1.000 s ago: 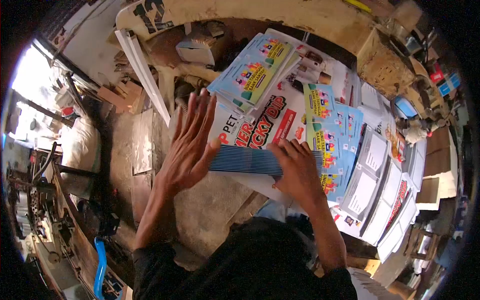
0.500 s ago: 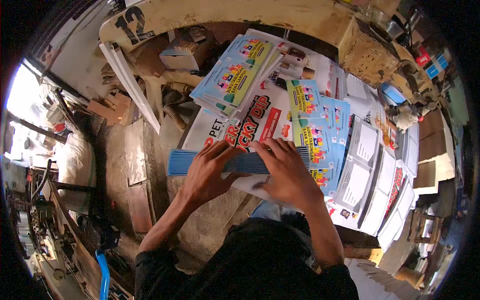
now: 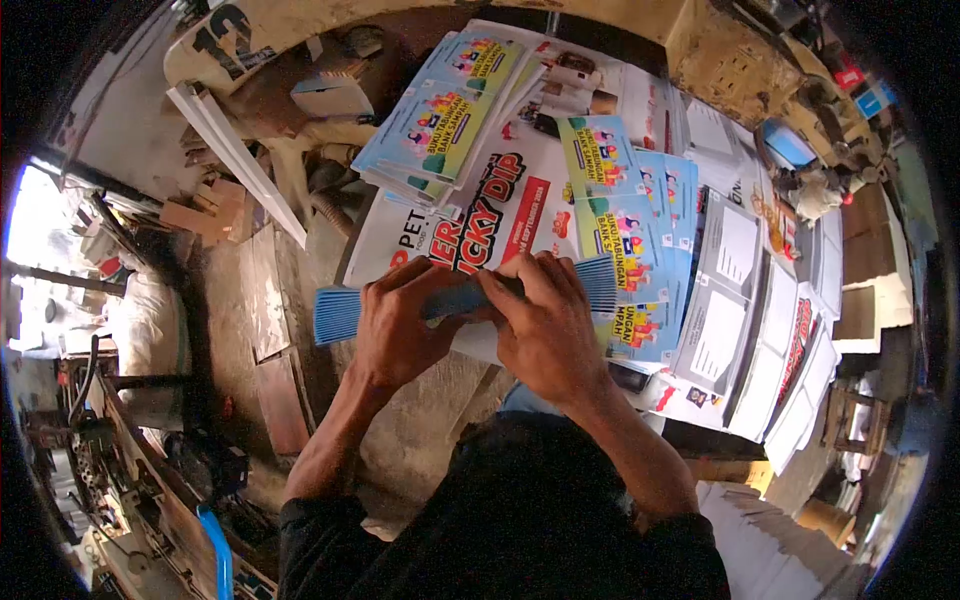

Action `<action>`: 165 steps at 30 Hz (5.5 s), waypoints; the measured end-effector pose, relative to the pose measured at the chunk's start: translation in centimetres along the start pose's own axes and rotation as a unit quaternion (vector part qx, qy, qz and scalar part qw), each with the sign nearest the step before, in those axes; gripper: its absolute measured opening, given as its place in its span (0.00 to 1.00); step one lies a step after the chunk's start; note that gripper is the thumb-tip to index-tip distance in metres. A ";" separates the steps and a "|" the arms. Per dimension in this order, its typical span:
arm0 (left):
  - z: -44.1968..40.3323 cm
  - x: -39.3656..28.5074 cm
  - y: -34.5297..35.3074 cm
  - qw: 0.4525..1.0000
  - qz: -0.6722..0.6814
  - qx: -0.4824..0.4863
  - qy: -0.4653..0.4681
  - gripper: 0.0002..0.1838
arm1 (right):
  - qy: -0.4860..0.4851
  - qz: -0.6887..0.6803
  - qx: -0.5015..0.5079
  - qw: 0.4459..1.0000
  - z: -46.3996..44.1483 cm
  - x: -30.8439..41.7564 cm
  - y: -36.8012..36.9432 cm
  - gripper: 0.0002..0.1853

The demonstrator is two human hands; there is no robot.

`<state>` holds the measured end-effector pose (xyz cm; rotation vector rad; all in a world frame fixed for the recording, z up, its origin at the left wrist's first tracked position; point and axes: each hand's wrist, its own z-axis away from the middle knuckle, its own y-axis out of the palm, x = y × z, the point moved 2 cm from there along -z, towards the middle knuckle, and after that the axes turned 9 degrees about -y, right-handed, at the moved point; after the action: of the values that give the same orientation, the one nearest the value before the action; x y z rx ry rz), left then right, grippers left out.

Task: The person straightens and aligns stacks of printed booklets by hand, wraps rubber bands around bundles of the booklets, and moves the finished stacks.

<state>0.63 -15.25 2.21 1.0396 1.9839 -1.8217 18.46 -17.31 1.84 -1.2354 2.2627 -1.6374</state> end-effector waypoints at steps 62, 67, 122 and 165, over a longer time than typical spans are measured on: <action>0.5 2.8 -9.7 0.870 -0.389 -0.146 0.266 0.18 | -0.172 0.030 0.007 0.985 -2.6 -0.2 1.5 0.23; -0.1 -3.3 -9.5 0.911 -0.270 -0.231 0.207 0.12 | -0.079 -0.003 -0.126 0.989 1.8 0.5 -9.7 0.27; -23.1 19.7 1.6 0.979 0.099 0.118 -0.131 0.20 | 0.263 -0.149 -0.192 0.933 14.2 -5.2 -6.9 0.15; -7.2 1.1 -5.3 0.985 -0.167 -0.029 -0.030 0.37 | 0.197 -0.049 -0.099 0.974 9.3 -5.6 -1.6 0.44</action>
<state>-1.61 -7.85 6.85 0.6558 2.2680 -1.9138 27.67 -20.90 -2.81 -1.1614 2.6956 -1.8727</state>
